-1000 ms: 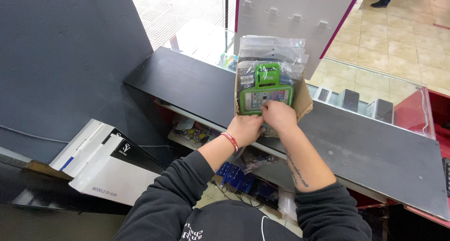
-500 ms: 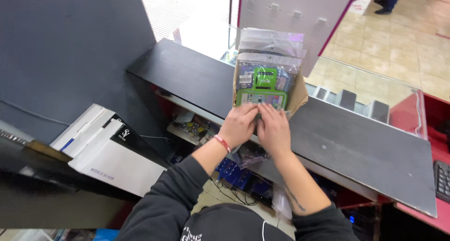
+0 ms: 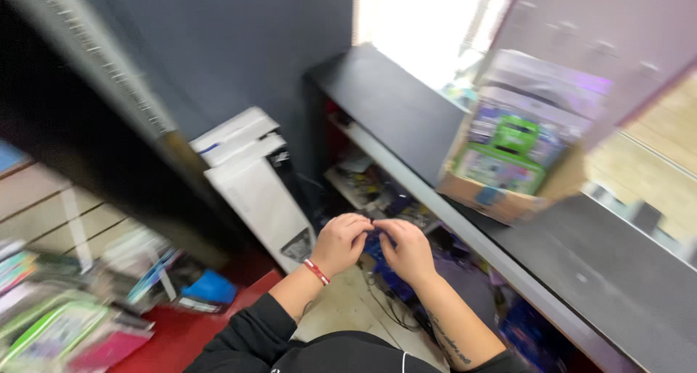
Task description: The person takes various packaged mobile phone cases from a display rack and places them into a cardboard box on a counter.
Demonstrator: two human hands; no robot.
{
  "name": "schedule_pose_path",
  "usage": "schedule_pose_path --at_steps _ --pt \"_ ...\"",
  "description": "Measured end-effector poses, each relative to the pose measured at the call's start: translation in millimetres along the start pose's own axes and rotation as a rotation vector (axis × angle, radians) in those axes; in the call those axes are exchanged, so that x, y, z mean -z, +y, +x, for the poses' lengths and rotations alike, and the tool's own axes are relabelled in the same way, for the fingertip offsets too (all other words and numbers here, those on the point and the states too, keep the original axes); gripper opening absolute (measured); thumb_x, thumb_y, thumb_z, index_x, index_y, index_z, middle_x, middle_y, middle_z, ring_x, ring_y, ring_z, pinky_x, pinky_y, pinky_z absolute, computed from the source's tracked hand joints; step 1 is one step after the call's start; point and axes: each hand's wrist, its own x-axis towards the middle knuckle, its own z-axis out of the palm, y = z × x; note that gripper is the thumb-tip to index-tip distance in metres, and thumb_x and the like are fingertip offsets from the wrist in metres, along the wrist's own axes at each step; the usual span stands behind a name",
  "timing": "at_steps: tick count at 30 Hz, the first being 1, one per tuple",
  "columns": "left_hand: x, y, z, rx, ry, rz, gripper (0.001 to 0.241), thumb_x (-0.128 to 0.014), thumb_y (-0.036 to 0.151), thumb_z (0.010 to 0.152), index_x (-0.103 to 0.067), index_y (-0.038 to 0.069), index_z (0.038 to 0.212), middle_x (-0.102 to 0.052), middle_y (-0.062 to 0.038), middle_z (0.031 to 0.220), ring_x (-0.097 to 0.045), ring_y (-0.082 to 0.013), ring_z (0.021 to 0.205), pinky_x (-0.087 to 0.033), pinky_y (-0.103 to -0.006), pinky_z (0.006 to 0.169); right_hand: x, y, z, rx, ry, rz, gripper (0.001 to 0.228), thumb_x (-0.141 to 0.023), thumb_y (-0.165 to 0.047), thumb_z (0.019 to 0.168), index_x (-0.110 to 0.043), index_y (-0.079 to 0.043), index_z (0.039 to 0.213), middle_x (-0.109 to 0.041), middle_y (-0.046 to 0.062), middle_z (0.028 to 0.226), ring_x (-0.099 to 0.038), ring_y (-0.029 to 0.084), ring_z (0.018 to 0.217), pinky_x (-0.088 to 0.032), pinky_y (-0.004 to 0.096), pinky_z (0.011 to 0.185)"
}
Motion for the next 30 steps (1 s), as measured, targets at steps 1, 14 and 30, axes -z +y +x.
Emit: schedule_pose_path --at_steps 1,14,30 --pt "11 -10 -14 0.024 0.017 0.022 0.018 -0.067 0.014 0.088 -0.073 0.022 0.103 -0.073 0.005 0.108 -0.07 -0.02 0.112 -0.055 -0.0359 0.089 -10 -13 5 0.027 -0.017 0.018 0.032 -0.069 -0.016 0.087 -0.076 -0.025 0.118 -0.077 -0.004 0.108 -0.073 0.021 0.108 -0.057 0.039 0.093" --pt "247 -61 -237 0.551 0.11 0.216 0.014 -0.064 0.011 0.093 -0.074 0.019 0.096 -0.076 0.001 0.097 -0.072 -0.025 0.098 -0.056 -0.0393 0.087 -171 -276 46 0.26 -0.536 0.271 0.022 -0.068 -0.02 0.093 -0.079 -0.023 0.111 -0.08 0.002 0.099 -0.075 0.027 0.098 -0.06 0.04 0.086" --pt "477 -87 -423 0.743 0.292 0.475 0.046 -0.066 0.007 0.088 -0.065 0.007 0.134 -0.065 -0.018 0.136 -0.062 -0.0396 0.125 -0.051 -0.0501 0.106 -358 -519 52 0.549 -0.509 0.346 0.053 -0.068 -0.014 0.087 -0.064 -0.014 0.14 -0.066 0.015 0.137 -0.061 0.038 0.129 -0.046 0.054 0.111"
